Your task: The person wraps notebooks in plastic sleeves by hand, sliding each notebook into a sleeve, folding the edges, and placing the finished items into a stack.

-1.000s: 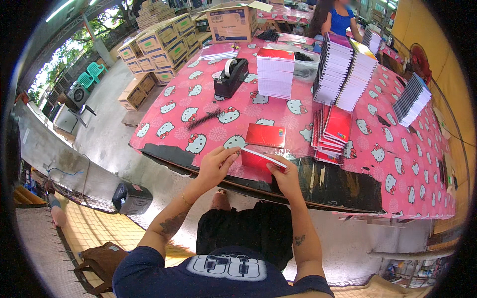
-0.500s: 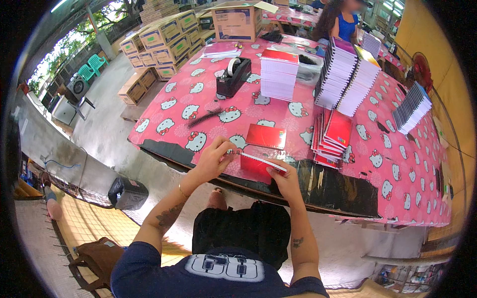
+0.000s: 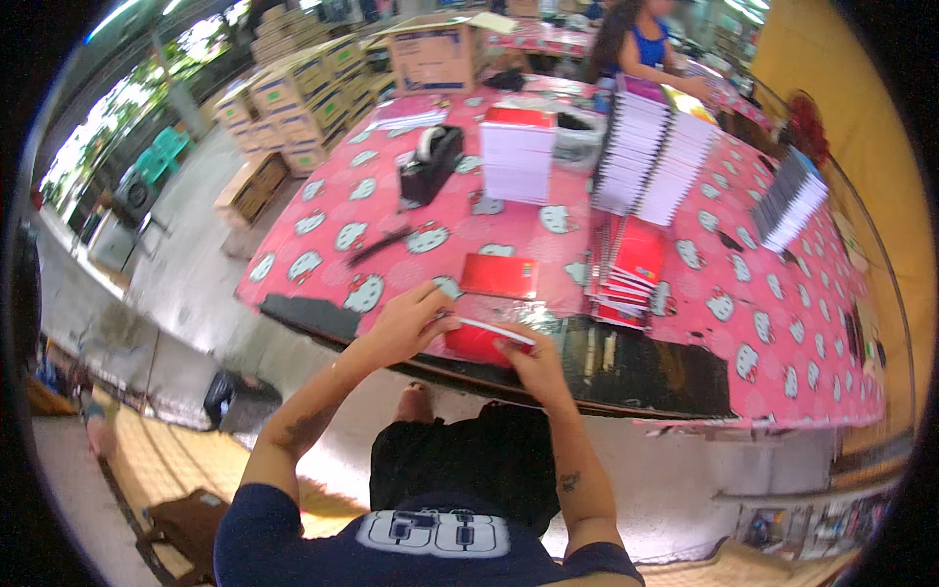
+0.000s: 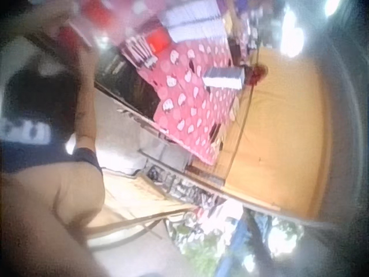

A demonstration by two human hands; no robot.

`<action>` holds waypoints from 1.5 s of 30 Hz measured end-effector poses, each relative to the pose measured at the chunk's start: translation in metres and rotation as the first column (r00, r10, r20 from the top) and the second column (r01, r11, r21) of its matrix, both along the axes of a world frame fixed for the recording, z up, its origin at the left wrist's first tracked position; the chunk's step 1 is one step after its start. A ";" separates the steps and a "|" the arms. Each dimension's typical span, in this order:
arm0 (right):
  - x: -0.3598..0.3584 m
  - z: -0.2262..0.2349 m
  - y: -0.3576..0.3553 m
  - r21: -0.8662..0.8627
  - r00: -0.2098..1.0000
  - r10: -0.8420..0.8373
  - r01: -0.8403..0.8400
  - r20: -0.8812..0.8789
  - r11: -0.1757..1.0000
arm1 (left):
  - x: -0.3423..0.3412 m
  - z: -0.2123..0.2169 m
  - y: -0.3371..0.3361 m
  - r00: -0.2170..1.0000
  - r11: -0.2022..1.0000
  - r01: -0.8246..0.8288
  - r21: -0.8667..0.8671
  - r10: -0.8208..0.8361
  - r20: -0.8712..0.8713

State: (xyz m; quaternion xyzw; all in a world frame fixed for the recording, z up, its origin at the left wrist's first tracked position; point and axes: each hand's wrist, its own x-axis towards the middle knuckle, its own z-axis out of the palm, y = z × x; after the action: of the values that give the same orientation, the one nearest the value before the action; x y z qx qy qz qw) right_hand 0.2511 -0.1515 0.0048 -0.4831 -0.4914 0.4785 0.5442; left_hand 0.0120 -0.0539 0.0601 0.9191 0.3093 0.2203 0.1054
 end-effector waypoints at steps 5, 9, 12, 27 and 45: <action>-0.022 0.011 -0.002 0.047 0.981 -0.130 0.138 -0.146 0.989 | 0.025 -0.035 -0.054 0.966 0.889 -0.241 0.389 0.260 0.003; -0.018 0.004 -0.004 0.074 0.991 -0.126 0.123 0.044 0.990 | 0.030 -0.057 -0.045 0.953 0.875 -0.297 0.382 0.297 0.061; -0.022 0.014 -0.007 0.089 0.998 -0.060 0.059 0.009 0.994 | 0.034 -0.030 -0.031 0.935 0.872 -0.311 0.378 0.352 -0.043; -0.014 0.027 0.003 0.108 0.994 0.021 -0.032 0.104 0.994 | 0.034 -0.026 -0.036 0.914 0.854 -0.262 0.450 0.370 -0.169; -0.003 -0.010 0.012 0.163 0.984 0.109 -0.131 0.138 0.978 | 0.044 -0.074 -0.062 0.989 0.930 -0.015 0.368 0.068 -0.131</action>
State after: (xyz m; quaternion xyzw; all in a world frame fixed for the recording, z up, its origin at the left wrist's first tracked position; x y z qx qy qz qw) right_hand 0.2481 -0.1392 -0.0048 -0.4339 -0.5928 0.4345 0.5211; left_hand 0.0555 -0.1156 -0.0141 0.9292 0.2889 0.2105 -0.0945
